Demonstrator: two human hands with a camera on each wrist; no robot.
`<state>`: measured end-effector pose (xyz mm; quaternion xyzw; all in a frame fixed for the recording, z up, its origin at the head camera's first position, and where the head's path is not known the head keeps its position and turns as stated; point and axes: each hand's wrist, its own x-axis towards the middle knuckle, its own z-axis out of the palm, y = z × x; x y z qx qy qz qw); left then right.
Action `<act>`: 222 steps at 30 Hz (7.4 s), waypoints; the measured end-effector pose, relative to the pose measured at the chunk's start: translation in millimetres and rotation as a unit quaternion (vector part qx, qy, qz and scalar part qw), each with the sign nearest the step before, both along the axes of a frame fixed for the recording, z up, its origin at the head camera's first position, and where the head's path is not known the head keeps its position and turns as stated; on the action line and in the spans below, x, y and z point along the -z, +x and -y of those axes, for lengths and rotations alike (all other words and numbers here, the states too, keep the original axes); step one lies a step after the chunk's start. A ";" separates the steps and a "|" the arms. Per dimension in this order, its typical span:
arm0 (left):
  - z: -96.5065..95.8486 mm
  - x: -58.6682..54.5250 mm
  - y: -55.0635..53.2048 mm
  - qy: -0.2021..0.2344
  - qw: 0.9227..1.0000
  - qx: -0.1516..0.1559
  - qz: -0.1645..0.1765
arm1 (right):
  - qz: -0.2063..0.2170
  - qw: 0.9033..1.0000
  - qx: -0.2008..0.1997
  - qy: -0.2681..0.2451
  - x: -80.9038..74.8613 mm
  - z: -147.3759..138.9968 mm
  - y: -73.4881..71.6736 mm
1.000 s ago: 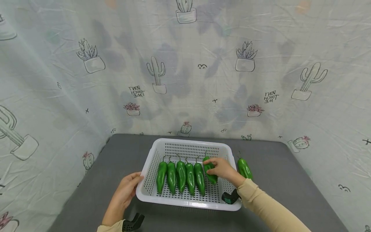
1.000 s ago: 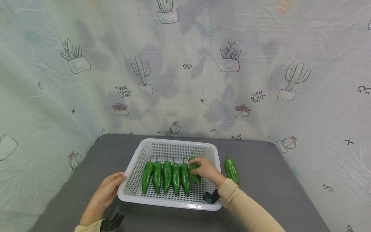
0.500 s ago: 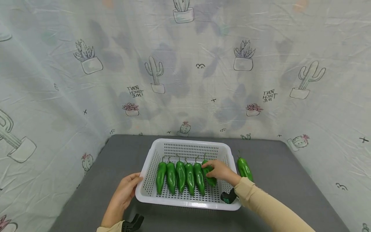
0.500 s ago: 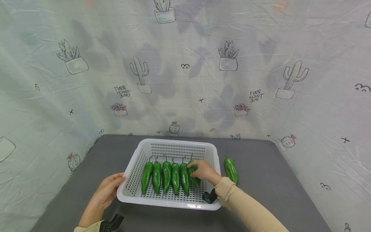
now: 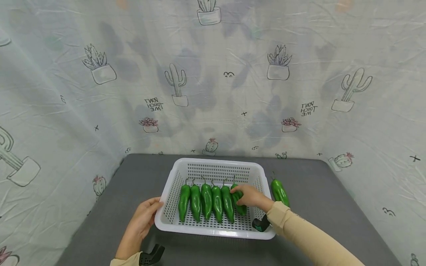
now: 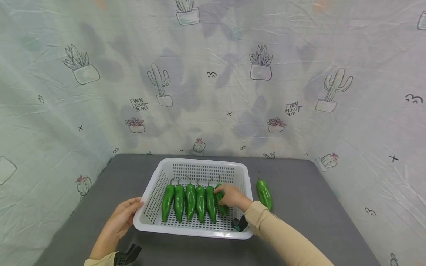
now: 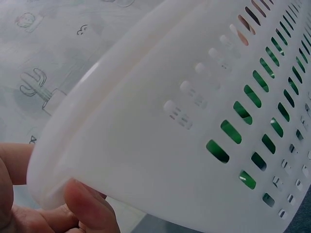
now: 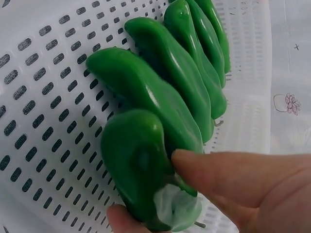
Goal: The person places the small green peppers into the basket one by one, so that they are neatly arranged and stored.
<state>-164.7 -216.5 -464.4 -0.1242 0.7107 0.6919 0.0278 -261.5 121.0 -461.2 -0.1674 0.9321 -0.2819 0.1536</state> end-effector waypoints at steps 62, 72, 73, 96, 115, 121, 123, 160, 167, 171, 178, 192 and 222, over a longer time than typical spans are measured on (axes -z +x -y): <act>1.4 2.1 -0.3 0.005 1.000 0.004 0.001 | -0.136 0.935 0.057 -0.324 -62.6 -73.2 -15.6; 1.6 0.8 -1.1 0.001 1.000 0.010 0.000 | -0.181 0.911 0.106 -0.355 -46.4 -104.1 -13.3; 1.6 1.0 -1.2 -0.001 1.000 0.010 0.000 | -0.182 0.912 0.112 -0.350 -43.5 -106.8 -13.5; 0.7 0.1 -0.9 0.004 1.000 0.004 -0.005 | -0.086 0.955 0.178 -0.220 32.9 -155.9 -29.2; 1.2 -0.3 -0.1 0.009 1.000 0.004 0.002 | -0.009 0.982 0.125 -0.139 49.1 -156.3 -24.8; 1.0 -0.4 0.1 0.015 1.000 0.004 0.004 | 0.003 0.984 0.128 -0.120 52.1 -153.5 -26.2; 1.0 -0.4 0.3 0.014 1.000 0.003 0.005 | 0.004 0.985 0.127 -0.117 52.8 -152.8 -25.7; 1.3 -0.5 0.9 0.006 1.000 0.003 -0.005 | -0.094 0.966 0.116 -0.213 4.1 -142.4 -17.9; 0.2 0.6 0.6 0.005 1.000 -0.001 -0.008 | -0.111 0.962 0.098 -0.228 -18.0 -135.1 -14.9; -0.3 0.2 0.8 0.003 1.000 -0.002 -0.008 | -0.112 0.962 0.090 -0.231 -30.9 -129.9 -12.7; 0.1 -0.2 1.0 0.004 1.000 -0.003 -0.008 | -0.122 0.963 0.070 -0.231 -49.2 -117.4 -8.1; 1.1 1.5 1.2 0.010 1.000 -0.005 -0.006 | -0.110 0.962 0.077 -0.238 -56.6 -78.2 0.9; 2.0 0.1 0.3 0.003 1.000 0.005 -0.008 | -0.073 0.997 0.033 0.016 -31.4 -18.8 3.8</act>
